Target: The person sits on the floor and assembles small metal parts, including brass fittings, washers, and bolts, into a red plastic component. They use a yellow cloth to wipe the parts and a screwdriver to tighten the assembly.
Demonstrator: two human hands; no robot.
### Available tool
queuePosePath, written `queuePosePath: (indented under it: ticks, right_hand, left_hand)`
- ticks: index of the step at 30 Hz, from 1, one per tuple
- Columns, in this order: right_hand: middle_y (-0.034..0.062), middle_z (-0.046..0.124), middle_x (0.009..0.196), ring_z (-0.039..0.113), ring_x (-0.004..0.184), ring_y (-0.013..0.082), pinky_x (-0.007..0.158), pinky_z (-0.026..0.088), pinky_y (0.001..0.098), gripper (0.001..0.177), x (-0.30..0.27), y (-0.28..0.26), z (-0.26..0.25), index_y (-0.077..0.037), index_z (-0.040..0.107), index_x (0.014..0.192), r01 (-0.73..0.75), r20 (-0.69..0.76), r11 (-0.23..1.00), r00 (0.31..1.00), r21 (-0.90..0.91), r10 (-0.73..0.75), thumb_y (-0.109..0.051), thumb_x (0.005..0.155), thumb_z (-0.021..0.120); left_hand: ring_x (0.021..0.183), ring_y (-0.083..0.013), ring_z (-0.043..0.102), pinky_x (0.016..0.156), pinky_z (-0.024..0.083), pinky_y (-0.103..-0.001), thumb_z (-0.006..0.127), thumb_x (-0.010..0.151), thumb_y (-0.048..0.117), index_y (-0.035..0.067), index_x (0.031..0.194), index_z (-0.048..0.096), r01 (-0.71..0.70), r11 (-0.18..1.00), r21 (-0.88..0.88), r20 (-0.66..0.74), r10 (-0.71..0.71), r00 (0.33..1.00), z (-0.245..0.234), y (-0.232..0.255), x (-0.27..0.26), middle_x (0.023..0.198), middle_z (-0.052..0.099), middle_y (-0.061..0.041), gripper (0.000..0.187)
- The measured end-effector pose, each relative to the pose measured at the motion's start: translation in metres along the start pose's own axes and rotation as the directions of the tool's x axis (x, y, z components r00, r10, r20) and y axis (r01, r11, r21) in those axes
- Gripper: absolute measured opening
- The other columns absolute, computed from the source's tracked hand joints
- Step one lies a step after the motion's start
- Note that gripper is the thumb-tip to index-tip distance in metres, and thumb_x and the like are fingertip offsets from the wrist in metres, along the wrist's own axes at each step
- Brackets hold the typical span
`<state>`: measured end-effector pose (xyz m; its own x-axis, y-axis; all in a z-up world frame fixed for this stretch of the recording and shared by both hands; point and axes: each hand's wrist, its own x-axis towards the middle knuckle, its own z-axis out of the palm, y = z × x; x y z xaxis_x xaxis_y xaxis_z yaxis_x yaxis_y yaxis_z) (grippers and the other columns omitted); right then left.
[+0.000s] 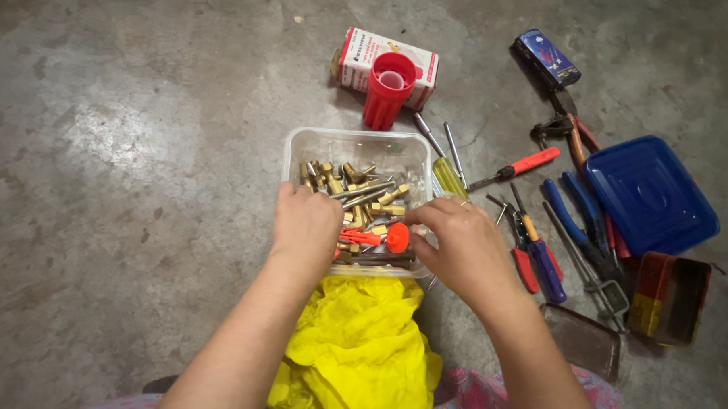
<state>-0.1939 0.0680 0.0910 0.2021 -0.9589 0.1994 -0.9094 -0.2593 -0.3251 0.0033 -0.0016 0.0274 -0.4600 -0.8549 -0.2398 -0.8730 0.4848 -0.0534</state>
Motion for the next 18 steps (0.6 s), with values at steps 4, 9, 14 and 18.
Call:
queuePosePath:
  ticks: [4, 9, 14, 18]
  right_hand:
    - [0.0085, 0.074, 0.094, 0.069, 0.094, 0.0305, 0.085, 0.052, 0.0431, 0.021, 0.0, 0.0, -0.002, -0.012, 0.077, 0.096, -0.009, -0.005, 1.0, 1.0, 0.007, 0.009, -0.017, 0.076, 0.079]
    - [0.008, 0.074, 0.092, 0.069, 0.095, 0.0309, 0.085, 0.052, 0.0437, 0.022, 0.0, 0.002, -0.004, -0.012, 0.077, 0.096, -0.042, 0.014, 0.999, 0.999, -0.021, 0.042, -0.018, 0.075, 0.08]
    - [0.0072, 0.074, 0.096, 0.07, 0.093, 0.0302, 0.083, 0.054, 0.0424, 0.02, 0.002, 0.01, -0.01, -0.012, 0.077, 0.097, -0.053, 0.002, 0.999, 0.999, -0.012, 0.053, -0.019, 0.078, 0.08]
    - [0.0073, 0.075, 0.097, 0.07, 0.091, 0.0307, 0.077, 0.054, 0.0429, 0.021, 0.001, 0.013, -0.017, -0.013, 0.078, 0.098, -0.156, 0.007, 0.987, 0.988, -0.037, 0.156, -0.017, 0.077, 0.08]
  left_hand:
    - [0.104, -0.0222, 0.066, 0.091, 0.04, -0.04, 0.075, 0.079, 0.026, 0.019, 0.097, 0.076, -0.004, 1.0, 0.029, 0.021, 0.004, 1.0, -0.002, 0.001, 0.0, 0.097, 0.075, -0.004, 0.02]
    - [0.105, -0.0224, 0.066, 0.092, 0.04, -0.041, 0.07, 0.085, 0.019, 0.019, 0.097, 0.077, -0.002, 0.999, 0.043, -0.009, 0.002, 1.0, 0.006, 0.002, 0.003, 0.1, 0.074, -0.004, 0.014]
    - [0.102, -0.0232, 0.066, 0.094, 0.04, -0.042, 0.071, 0.081, 0.015, 0.016, 0.094, 0.077, -0.026, 0.999, -0.038, -0.058, 0.024, 0.998, 0.014, -0.001, 0.003, 0.1, 0.074, -0.005, 0.015]
    - [0.098, -0.026, 0.068, 0.093, 0.043, -0.046, 0.071, 0.082, 0.012, 0.014, 0.089, 0.078, -0.012, 0.972, -0.234, -0.084, -0.008, 0.996, 0.017, 0.0, 0.007, 0.096, 0.074, -0.007, 0.01]
